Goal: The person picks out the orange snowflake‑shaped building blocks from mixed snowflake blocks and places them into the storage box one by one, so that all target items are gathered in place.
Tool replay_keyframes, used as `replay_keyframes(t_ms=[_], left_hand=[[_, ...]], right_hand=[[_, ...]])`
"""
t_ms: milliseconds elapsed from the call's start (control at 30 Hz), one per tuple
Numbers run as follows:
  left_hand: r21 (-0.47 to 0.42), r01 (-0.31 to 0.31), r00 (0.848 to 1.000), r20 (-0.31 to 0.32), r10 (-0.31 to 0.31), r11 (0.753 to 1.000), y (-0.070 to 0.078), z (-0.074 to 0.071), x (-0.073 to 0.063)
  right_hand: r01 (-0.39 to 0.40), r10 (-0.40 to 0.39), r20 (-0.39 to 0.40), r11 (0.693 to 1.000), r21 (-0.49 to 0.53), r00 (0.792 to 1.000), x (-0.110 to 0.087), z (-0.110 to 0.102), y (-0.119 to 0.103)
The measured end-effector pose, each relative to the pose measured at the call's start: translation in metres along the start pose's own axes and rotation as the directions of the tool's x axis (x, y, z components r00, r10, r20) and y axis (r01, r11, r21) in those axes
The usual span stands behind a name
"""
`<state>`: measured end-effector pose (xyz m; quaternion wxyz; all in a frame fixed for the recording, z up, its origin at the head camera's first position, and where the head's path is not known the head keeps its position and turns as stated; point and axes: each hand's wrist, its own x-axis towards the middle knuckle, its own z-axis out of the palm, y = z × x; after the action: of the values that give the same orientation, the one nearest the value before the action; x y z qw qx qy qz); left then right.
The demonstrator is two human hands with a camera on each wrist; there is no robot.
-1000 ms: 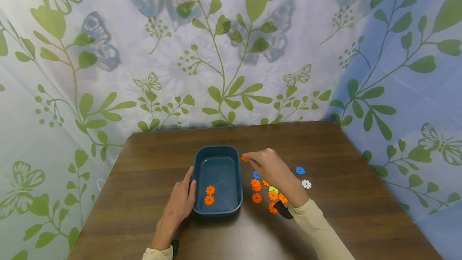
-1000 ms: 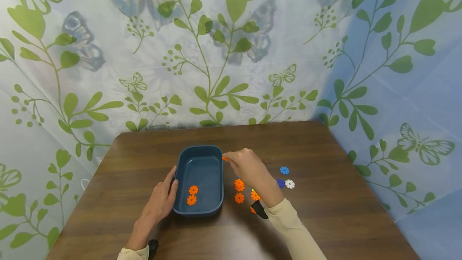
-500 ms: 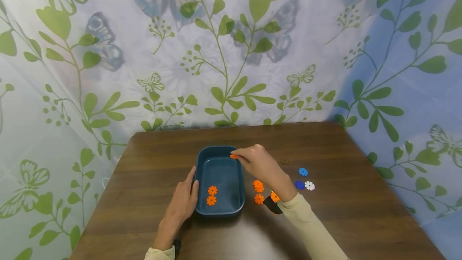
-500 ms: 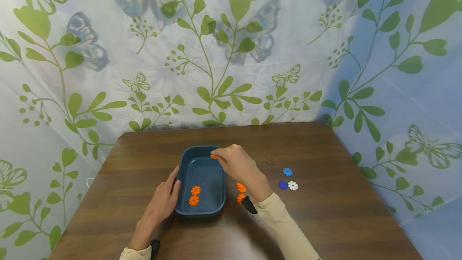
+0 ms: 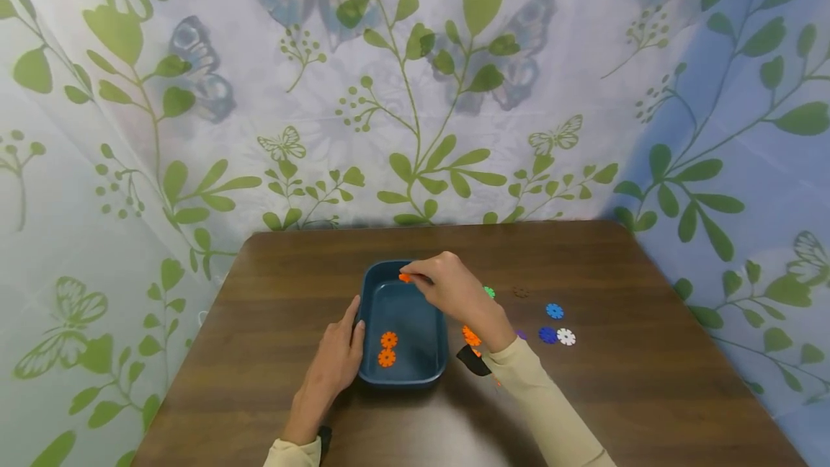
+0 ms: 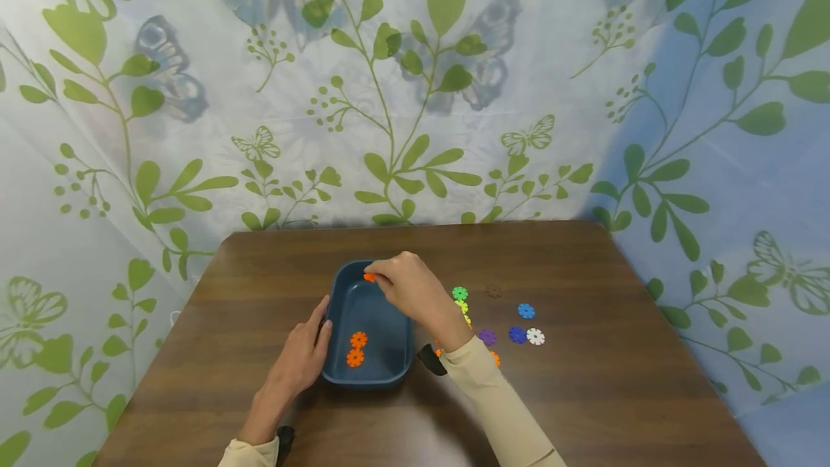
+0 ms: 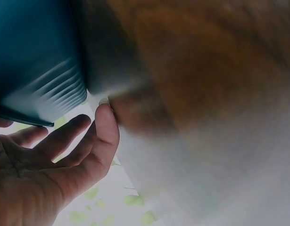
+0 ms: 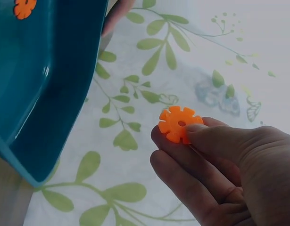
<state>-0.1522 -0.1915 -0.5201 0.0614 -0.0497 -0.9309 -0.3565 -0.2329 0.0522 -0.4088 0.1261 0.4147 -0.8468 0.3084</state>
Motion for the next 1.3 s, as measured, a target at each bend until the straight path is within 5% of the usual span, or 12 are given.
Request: replay_keyframes(t_ms=[467,833,1300], left_hand=[[-0.005,-0.022,1.0,-0.008,0.022,1.0,0.0,0.001,0.0],[-0.012,-0.048,0.999,-0.012,0.048,0.999,-0.003,0.001,0.003],[-0.016,-0.028,1.0,0.014,0.028,0.999,-0.003,-0.001,0.004]], right_hand=[[-0.037,0.037,0.048,0.999,0.005,0.998,0.02,0.021,0.003],[-0.083,0.072,0.1,0.99,0.115,0.992,0.03,0.047,0.017],[-0.166,0.118,0.288,0.975,0.148,0.95,0.043,0.075,0.031]])
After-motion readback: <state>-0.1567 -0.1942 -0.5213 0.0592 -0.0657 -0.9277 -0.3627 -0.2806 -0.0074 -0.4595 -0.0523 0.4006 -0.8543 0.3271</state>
